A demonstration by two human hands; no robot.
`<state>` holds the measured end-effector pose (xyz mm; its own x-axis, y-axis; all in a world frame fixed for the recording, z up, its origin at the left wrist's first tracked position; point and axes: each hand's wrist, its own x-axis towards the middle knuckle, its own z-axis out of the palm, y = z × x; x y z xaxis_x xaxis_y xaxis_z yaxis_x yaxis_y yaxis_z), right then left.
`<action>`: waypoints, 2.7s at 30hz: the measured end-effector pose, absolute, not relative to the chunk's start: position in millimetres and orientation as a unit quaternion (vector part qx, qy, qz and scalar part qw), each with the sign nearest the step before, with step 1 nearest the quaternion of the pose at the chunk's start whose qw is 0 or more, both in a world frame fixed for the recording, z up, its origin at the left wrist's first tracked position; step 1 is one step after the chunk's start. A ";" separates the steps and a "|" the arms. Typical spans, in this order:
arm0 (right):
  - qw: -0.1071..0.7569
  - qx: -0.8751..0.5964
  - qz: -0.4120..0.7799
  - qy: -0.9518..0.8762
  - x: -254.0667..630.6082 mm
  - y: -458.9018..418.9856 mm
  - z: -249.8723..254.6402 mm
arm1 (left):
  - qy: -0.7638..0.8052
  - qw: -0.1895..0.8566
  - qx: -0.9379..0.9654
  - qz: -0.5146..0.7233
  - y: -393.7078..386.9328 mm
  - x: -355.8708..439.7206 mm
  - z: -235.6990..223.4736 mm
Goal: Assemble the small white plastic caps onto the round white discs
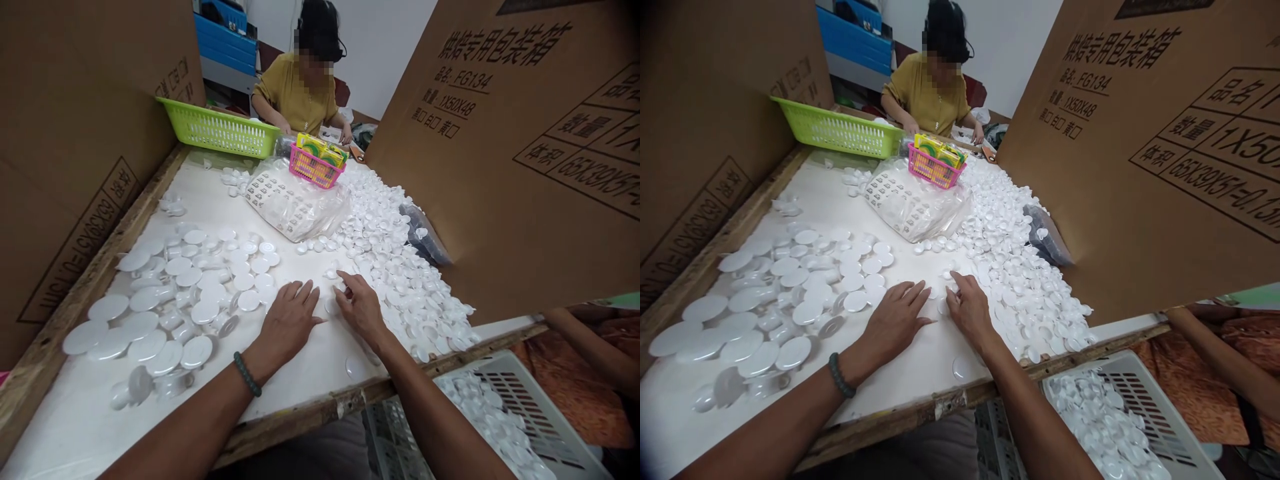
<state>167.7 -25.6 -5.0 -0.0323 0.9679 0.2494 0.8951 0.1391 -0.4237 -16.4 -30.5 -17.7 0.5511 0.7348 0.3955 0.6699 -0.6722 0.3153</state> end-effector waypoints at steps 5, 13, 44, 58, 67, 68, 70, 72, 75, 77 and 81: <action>0.249 -0.629 0.088 -0.731 163.5 -28.6 -5.4 | 0.411 0.048 0.880 0.234 -27.8 -18.5 -19.0; 0.184 -0.632 0.080 -0.749 170.7 -34.4 2.8 | 0.484 0.085 0.828 0.269 -25.4 -29.9 -19.8; 0.366 -0.648 0.276 -0.608 134.1 -39.3 -3.9 | 0.468 0.098 0.800 0.362 -32.1 -30.6 -8.4; 0.366 -0.643 0.348 -0.577 127.4 -77.0 -2.6 | 0.473 0.285 0.800 0.235 -45.8 -23.0 -6.3; 0.225 -0.578 0.158 -0.769 133.8 -69.9 -1.3 | 0.471 0.500 0.689 0.232 -36.3 -26.0 -10.4; 0.216 -0.574 0.154 -0.775 136.0 -68.0 -1.3 | 0.463 0.544 0.658 0.237 -35.3 -25.6 -10.8; 0.203 -0.557 0.156 -0.790 140.5 -65.8 -0.7 | 0.456 0.597 0.610 0.253 -34.0 -24.5 -11.6; 0.194 -0.541 0.162 -0.802 144.3 -65.3 -0.1 | 0.458 0.608 0.590 0.268 -33.7 -22.8 -12.3; 0.189 -0.543 0.163 -0.802 147.4 -65.3 -1.1 | 0.475 0.618 0.563 0.274 -33.7 -19.9 -13.2; 0.186 -0.548 0.164 -0.799 147.9 -64.0 -2.6 | 0.489 0.632 0.537 0.269 -32.7 -18.2 -13.9; 0.195 -0.557 0.169 -0.789 146.4 -59.1 -3.9 | 0.513 0.636 0.522 0.246 -28.6 -15.5 -14.9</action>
